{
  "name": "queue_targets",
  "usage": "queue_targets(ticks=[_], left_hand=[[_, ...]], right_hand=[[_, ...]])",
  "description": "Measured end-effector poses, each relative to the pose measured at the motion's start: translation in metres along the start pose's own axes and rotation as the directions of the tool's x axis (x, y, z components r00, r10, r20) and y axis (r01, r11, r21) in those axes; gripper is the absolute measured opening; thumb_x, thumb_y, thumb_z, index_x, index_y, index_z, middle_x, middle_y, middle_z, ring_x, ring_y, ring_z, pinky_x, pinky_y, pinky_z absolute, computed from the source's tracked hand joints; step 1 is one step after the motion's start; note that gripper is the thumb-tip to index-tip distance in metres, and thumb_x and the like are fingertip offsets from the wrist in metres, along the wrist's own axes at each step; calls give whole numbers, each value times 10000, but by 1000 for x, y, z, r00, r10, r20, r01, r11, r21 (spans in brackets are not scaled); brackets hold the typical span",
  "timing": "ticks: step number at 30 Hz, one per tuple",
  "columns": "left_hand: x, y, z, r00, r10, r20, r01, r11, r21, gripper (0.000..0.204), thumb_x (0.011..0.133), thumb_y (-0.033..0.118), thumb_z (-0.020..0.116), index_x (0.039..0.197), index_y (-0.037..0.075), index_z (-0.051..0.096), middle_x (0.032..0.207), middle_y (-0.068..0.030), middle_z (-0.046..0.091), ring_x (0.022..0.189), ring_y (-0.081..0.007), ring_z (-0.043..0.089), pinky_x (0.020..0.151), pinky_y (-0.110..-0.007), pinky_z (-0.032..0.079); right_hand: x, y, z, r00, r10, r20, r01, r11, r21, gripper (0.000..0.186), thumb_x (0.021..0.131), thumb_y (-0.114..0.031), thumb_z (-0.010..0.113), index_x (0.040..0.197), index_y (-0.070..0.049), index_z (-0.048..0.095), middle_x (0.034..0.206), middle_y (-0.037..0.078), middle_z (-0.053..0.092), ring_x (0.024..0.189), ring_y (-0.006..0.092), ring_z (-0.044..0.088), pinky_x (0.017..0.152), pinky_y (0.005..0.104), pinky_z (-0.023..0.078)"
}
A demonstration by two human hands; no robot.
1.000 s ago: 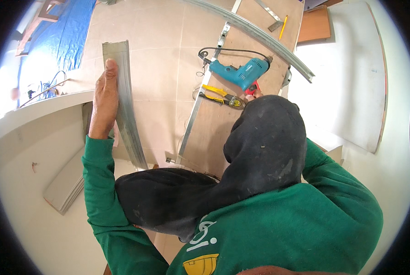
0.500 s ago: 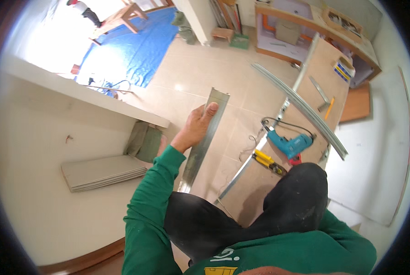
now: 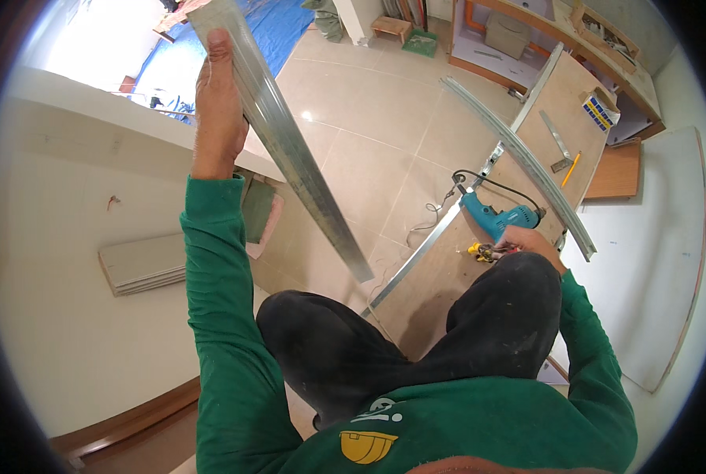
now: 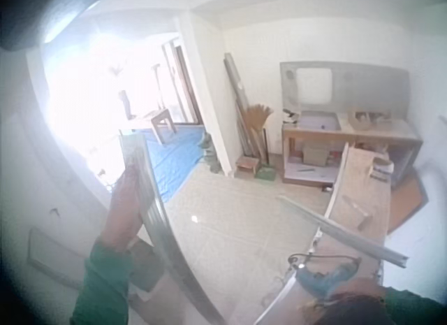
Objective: The person measures and marks a metal strip using a square and pencil, then cuts it with tin snips. The person then moves to a doorway and fits the cut strip into a ceiling channel.
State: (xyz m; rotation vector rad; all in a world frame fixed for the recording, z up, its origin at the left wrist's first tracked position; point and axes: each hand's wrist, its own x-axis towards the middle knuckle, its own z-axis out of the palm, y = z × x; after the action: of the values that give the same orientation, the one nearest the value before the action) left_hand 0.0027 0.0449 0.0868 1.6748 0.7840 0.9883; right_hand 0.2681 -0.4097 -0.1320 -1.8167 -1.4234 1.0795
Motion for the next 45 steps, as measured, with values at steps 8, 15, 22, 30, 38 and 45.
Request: queue_targets(ticks=[8,15,22,30,38,45], left_hand=[[-11,-13,8,997,18,-80,-31,986,-166,836,1101,719,507,1480,-26,498,1247,-130,576,1167,-234,645,1013,-404,601],[6,-14,8,1000,8,20,-5,988,-155,912,1081,746,526,1540,-40,471,1292,-128,592,1215,-241,623,1037,-425,580],[26,-3,41,989,76,124,-67,995,-74,944,1080,764,521,1547,-56,481,1364,-153,600,1260,-256,608,1060,-408,558],[48,39,141,896,311,318,-219,931,-292,853,1178,630,396,1647,-80,441,1686,-199,504,1579,-274,421,1326,-380,278],[50,51,131,864,494,102,-503,856,120,1097,1027,807,569,1662,-31,257,1564,-341,457,1496,-419,482,1222,-548,412],[-67,-42,94,867,145,477,-433,694,576,1249,804,570,949,1689,23,257,1474,-304,551,1342,-499,601,1146,-579,475]], right_hand=[[36,88,136,922,-157,-355,239,950,203,321,730,-97,893,896,-80,619,1020,105,641,870,312,610,765,395,490],[57,132,184,891,-326,-316,229,924,-305,562,735,-118,824,1255,-65,618,952,204,653,847,396,643,760,476,508],[83,65,144,892,85,-444,97,923,373,351,953,-59,745,1283,-16,637,933,26,596,815,133,598,731,330,511],[161,-182,-29,916,-1,-401,275,728,628,372,952,-187,839,1241,-19,676,994,24,653,838,133,642,769,299,564],[200,-241,-58,801,146,-580,299,742,600,317,914,-174,844,1123,1,683,936,62,660,805,183,647,693,361,572],[217,-239,-88,751,297,-589,429,460,778,236,942,-120,821,1107,-3,699,919,61,652,779,201,646,683,412,608]])
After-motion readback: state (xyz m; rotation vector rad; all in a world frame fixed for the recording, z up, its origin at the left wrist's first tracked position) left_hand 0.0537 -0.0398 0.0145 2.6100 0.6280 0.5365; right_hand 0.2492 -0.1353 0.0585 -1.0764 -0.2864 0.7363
